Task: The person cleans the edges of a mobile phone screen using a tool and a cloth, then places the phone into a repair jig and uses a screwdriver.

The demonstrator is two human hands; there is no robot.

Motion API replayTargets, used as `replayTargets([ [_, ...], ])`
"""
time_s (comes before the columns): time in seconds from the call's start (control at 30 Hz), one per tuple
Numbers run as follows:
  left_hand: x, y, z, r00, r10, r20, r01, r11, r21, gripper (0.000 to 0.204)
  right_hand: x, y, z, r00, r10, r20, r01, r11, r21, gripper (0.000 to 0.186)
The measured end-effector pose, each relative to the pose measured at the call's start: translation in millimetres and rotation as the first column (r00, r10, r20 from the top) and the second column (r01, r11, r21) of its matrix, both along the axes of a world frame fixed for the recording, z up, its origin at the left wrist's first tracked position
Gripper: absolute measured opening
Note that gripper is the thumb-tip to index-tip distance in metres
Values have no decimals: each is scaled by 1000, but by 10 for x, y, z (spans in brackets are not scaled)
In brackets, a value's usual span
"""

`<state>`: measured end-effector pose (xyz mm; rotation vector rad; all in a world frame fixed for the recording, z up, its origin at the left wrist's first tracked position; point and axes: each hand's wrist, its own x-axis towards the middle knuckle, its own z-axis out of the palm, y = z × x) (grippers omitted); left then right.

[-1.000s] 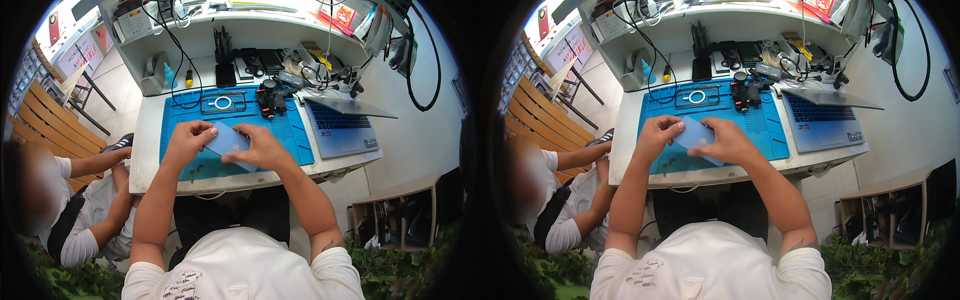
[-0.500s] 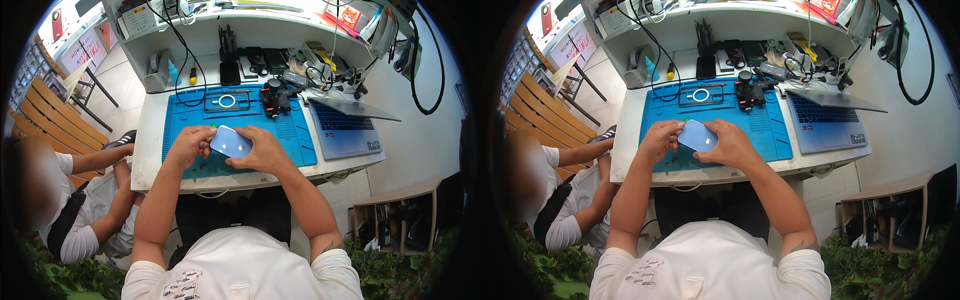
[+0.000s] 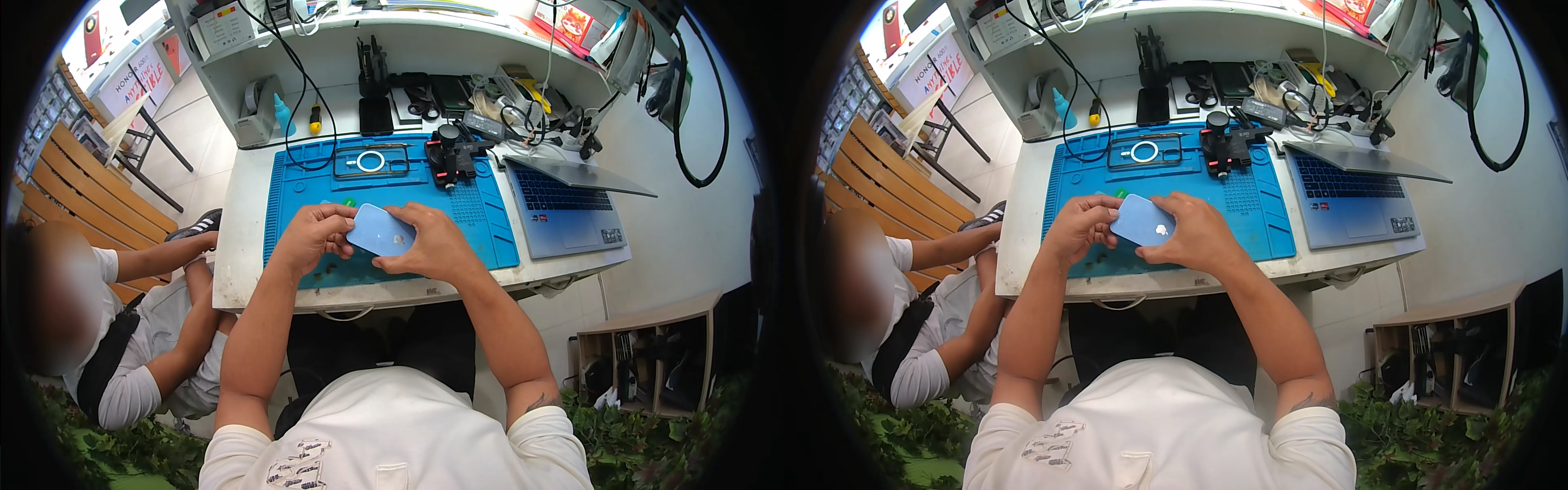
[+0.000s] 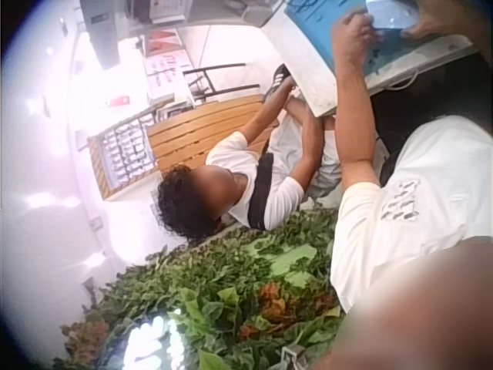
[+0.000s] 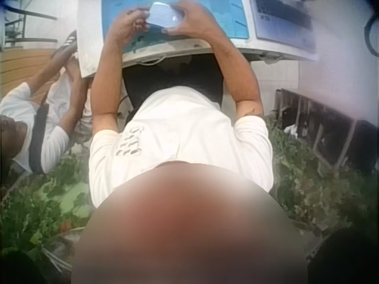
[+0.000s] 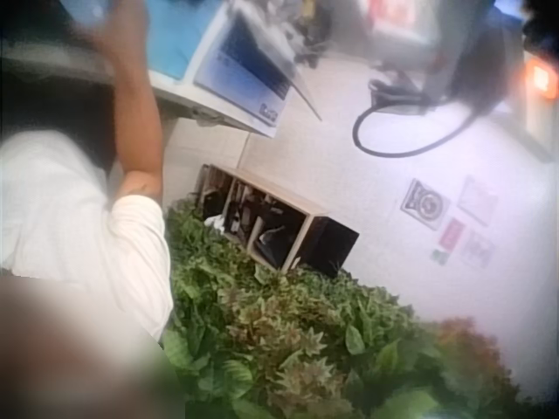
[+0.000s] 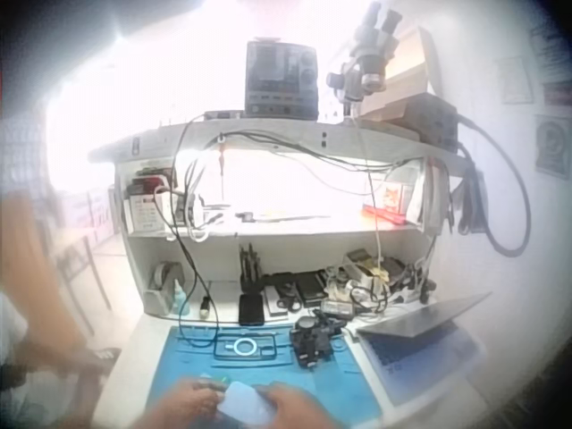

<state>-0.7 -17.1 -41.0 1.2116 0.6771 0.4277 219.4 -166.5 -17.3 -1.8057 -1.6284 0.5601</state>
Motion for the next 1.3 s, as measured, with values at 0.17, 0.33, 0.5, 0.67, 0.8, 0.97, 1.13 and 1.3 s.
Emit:
replayTargets([
  [0.17,22,-90,15,1000,18,-10,-17,997,76,41,10,-16,-71,1000,10,19,-12,995,96,86],
  [0.33,-63,-104,21,998,-5,-68,13,993,115,43,-21,-59,-114,997,22,78,-34,989,145,83],
  [0.5,-91,-37,21,995,35,-94,-19,987,161,46,29,-130,-246,1000,4,-10,-2,976,216,82],
  [0.67,-129,267,10,908,271,-320,58,675,736,54,83,-168,-212,994,-110,9,107,985,137,85],
  [0.8,-55,145,-6,851,324,-412,269,404,874,55,66,-165,-201,990,-122,64,113,984,138,86],
  [0.97,-122,312,18,831,254,-496,343,468,814,63,137,-192,-282,993,-96,76,82,983,167,85],
  [1.13,-147,467,86,819,210,-535,351,554,755,67,161,-215,-237,988,-101,119,91,992,87,86],
  [1.3,-62,548,53,805,178,-566,402,539,740,69,164,-211,-206,985,-113,131,105,992,65,85],
])
